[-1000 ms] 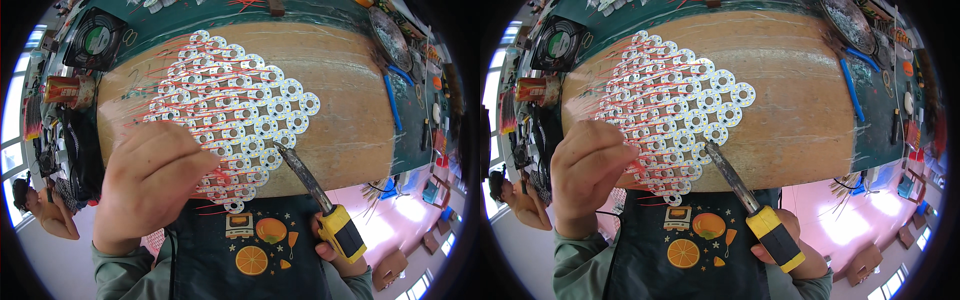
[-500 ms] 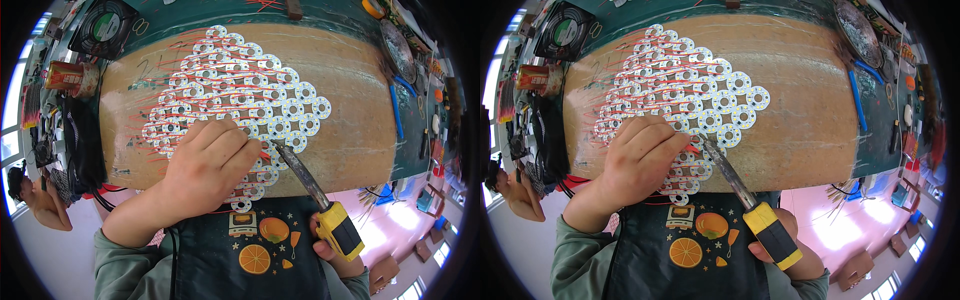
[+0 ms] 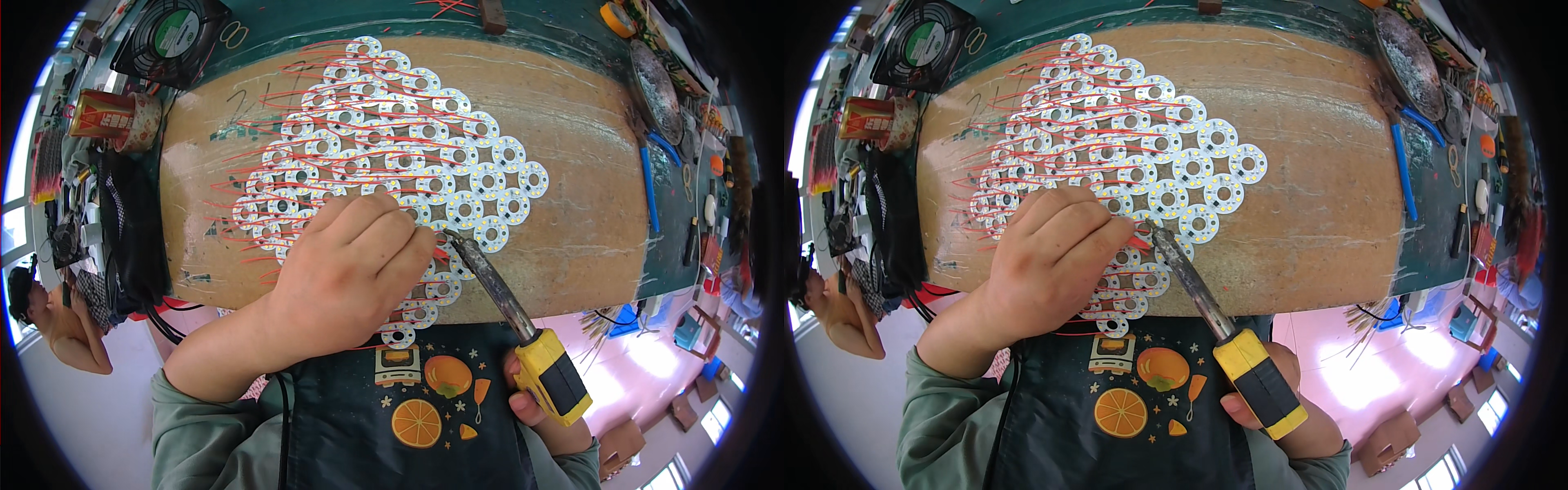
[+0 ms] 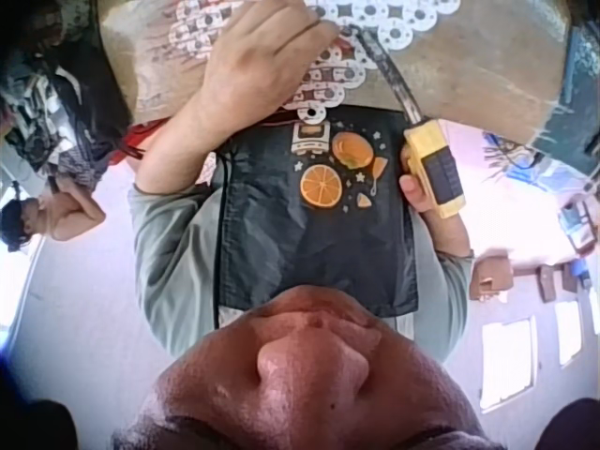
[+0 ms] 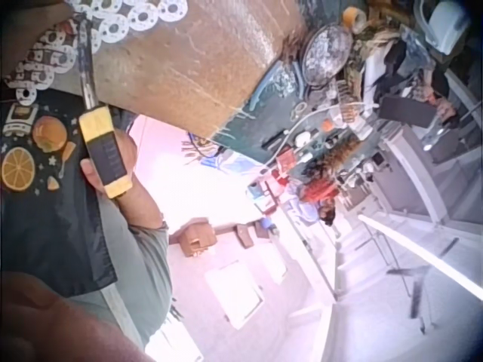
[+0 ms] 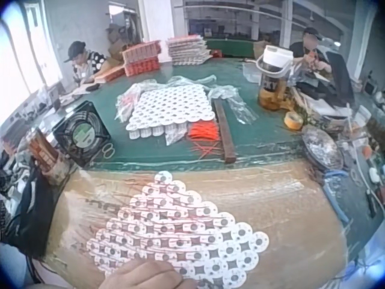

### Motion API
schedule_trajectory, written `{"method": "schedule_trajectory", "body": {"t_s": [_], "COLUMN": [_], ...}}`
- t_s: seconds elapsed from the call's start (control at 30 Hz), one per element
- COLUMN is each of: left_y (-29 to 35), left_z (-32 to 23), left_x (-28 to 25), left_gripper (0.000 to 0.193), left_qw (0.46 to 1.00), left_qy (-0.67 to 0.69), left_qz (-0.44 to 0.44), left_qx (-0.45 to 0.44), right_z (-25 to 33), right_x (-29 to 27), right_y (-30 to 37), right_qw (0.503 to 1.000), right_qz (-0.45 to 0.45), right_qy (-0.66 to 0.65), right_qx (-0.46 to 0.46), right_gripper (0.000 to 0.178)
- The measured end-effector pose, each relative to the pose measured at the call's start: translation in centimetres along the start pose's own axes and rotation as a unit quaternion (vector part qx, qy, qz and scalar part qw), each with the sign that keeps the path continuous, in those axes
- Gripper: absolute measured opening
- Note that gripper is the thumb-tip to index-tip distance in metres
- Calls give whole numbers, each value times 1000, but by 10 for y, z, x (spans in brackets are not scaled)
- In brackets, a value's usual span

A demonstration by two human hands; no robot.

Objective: The person solders wires onto an array of circular LED circuit boards using a soldering iron, then sets the finished array aside. They place a new circuit board array on the workbench, position wires, and solder them onto the boards using the soldering iron.

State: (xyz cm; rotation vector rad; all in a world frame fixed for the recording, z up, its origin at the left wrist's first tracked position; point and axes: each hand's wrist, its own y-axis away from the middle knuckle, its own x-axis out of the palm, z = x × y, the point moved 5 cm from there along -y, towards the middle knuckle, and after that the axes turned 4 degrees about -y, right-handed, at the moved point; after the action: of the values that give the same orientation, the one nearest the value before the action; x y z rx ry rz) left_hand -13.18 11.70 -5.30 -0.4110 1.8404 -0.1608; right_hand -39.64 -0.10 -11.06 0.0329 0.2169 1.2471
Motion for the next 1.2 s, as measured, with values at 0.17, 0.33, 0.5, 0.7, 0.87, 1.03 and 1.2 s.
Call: {"method": "schedule_trajectory", "body": {"t_s": [0.17, 0.33, 0.5, 0.7, 0.87, 1.03, 1.2], "left_y": [0, 0, 3, 7, 6, 5, 4], "left_z": [0, -1, -5, -6, -7, -8, -8], "left_x": [0, 0, -7, -3, -2, -1, -1], "left_gripper": [35, 34, 33, 33, 32, 32, 32], "left_qw": [1000, 1000, 999, 999, 1000, 1000, 1000], "left_qy": [-4, -1, 16, 30, 22, 18, 15], "left_qz": [6, -5, -32, -10, -5, 3, 9], "left_qx": [0, -7, -7, -2, -3, -7, -9], "right_z": [10, 12, 8, 0, -7, 6, 7], "right_x": [-1, -3, -9, -10, -7, -4, -4], "right_y": [-9, -2, 11, 15, 16, -2, -2], "right_qw": [998, 998, 997, 997, 997, 1000, 1000], "right_qz": [13, 9, 28, 42, 34, 26, 18], "right_qy": [-51, -67, -32, 5, -8, -7, -18], "right_qx": [-17, 7, 56, 67, 64, -14, 3], "right_gripper": [34, 35, 43, 52, 53, 53, 51]}}
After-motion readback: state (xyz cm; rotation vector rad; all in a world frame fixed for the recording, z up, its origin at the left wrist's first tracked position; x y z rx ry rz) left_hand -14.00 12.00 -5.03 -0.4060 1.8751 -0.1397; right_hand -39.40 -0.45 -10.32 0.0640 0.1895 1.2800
